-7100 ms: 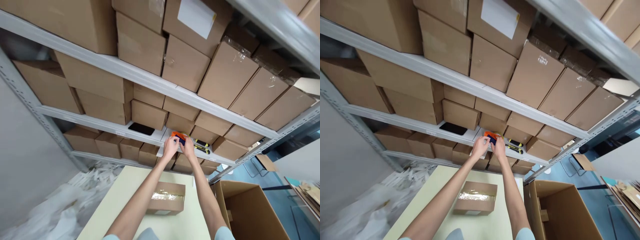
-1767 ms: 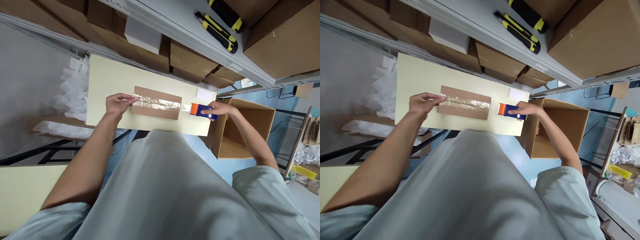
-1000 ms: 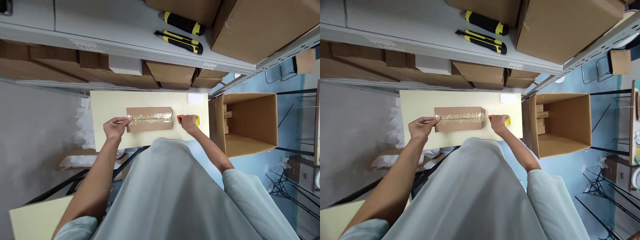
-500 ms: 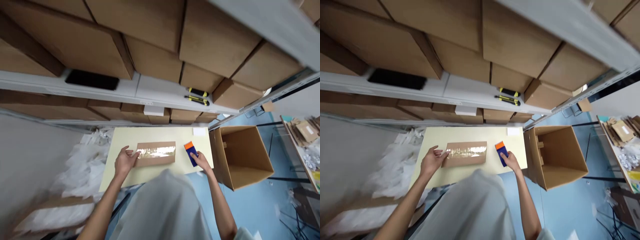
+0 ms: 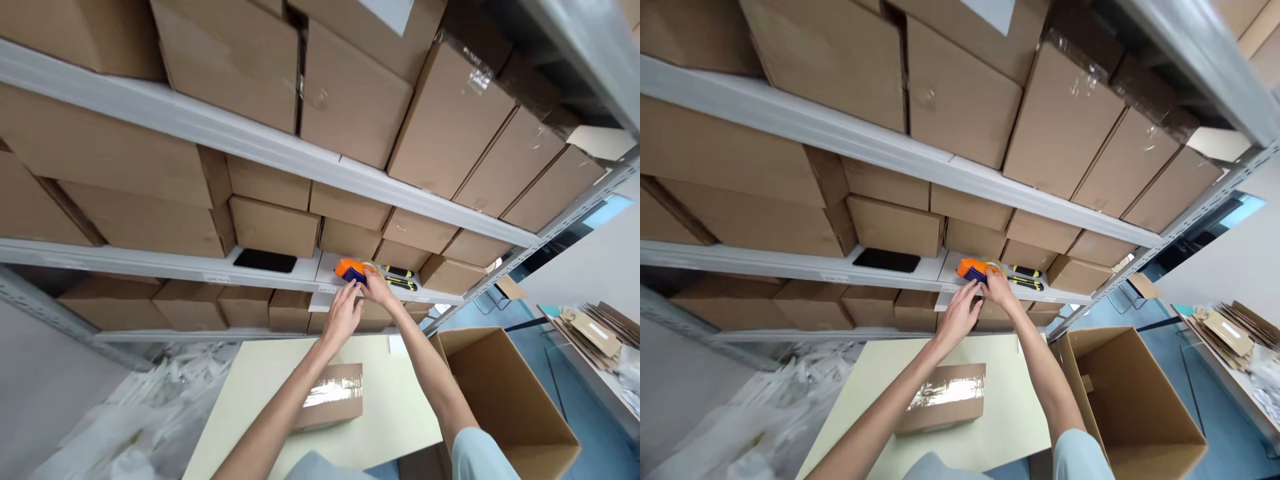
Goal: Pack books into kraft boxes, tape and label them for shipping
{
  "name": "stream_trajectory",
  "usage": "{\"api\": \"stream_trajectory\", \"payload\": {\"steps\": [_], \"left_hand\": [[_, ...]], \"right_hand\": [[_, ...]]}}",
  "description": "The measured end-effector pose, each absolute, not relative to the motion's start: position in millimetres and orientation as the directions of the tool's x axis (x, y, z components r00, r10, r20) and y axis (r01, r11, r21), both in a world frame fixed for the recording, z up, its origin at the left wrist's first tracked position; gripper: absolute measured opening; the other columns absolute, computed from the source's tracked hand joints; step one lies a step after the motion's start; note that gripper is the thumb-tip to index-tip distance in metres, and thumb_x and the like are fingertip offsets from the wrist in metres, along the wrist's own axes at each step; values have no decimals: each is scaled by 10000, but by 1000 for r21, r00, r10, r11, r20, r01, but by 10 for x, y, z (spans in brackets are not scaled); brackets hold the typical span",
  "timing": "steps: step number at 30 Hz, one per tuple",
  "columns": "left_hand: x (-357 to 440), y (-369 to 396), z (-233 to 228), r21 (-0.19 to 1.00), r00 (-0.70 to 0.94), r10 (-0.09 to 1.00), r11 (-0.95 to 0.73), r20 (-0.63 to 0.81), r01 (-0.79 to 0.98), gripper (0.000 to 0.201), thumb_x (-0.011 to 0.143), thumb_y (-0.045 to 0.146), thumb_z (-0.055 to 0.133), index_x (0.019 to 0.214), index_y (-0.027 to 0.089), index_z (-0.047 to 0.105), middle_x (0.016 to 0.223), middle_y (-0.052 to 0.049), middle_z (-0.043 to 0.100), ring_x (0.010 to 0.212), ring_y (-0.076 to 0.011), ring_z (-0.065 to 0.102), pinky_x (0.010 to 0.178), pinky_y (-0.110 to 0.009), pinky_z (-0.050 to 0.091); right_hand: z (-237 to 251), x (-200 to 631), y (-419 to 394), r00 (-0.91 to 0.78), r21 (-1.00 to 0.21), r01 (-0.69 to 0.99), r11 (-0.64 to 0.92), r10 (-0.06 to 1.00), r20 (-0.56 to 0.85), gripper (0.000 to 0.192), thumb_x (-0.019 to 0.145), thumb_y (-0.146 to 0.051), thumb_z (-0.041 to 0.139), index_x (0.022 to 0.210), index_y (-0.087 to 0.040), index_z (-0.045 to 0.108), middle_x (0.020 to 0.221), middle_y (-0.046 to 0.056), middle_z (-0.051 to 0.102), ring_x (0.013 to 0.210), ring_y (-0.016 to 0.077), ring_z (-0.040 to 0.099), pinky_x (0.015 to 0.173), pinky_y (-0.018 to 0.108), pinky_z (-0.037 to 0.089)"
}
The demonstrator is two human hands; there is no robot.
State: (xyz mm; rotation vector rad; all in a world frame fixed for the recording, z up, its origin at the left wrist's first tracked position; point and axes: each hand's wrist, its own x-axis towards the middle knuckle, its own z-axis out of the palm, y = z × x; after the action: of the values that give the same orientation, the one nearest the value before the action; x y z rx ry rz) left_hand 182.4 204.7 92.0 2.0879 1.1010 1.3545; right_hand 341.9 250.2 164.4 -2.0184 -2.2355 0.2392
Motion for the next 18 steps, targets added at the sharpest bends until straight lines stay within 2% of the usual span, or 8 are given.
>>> {"api": "stream_trajectory", "payload": {"steps": [2, 7, 10, 13, 16, 18], "left_hand": [[1793, 2086, 945, 675, 230, 775, -628, 589, 386, 459, 1026, 217, 546, 1462, 197, 692, 1551, -154, 678, 1452, -345, 628, 1256, -572, 520], [1648, 1903, 819, 678, 251, 775, -630, 580, 380, 397, 1047, 241, 535, 1396, 223, 722, 1455, -124, 738, 1378, -310, 677, 1204, -523, 563], [1495, 1758, 550, 720, 255, 827, -562, 502, 406, 398, 1044, 257, 527, 1387, 223, 726, 1424, -125, 755, 1347, -310, 700, 1171, -510, 582], [1222, 1576, 90, 775, 221, 901, -433, 372, 460, 415, 1034, 307, 538, 1398, 211, 714, 1448, -140, 744, 1369, -332, 694, 1201, -532, 556], [889, 1283, -453, 805, 101, 986, -167, 133, 570, 488, 994, 360, 586, 1416, 136, 682, 1475, -211, 714, 1398, -380, 679, 1221, -544, 536], [730, 1043, -737, 776, 22, 998, 33, -60, 630, 523, 954, 352, 627, 1399, 81, 671, 1405, -262, 732, 1356, -410, 705, 1186, -541, 559]], "right_hand": [[1679, 3344, 2714, -87, -133, 988, 80, 995, -50, 390, 1063, -268, 618, 1427, -128, 620, 1387, 229, 758, 1326, 343, 695, 1169, 450, 500], [1615, 3263, 2944, -47, -110, 993, 40, 997, -64, 347, 1009, -231, 688, 1332, -108, 709, 1293, 219, 799, 1244, 344, 744, 1123, 430, 533], [1551, 3293, 2929, -39, -111, 993, 35, 999, -31, 454, 1001, -226, 668, 1429, -73, 670, 1413, 238, 744, 1362, 349, 678, 1193, 438, 493], [1311, 3390, 2671, 9, -143, 990, 9, 992, 123, 581, 1052, -248, 558, 1597, -48, 527, 1635, 255, 572, 1539, 346, 519, 1307, 473, 387], [737, 3459, 2028, 130, -271, 962, -32, 928, 349, 616, 1110, -323, 432, 1659, -44, 445, 1677, 276, 508, 1589, 358, 455, 1327, 540, 367], [233, 3409, 1414, 211, -356, 931, -86, 921, 329, 657, 1131, -404, 402, 1683, -48, 411, 1691, 285, 494, 1615, 371, 433, 1329, 582, 368]]}}
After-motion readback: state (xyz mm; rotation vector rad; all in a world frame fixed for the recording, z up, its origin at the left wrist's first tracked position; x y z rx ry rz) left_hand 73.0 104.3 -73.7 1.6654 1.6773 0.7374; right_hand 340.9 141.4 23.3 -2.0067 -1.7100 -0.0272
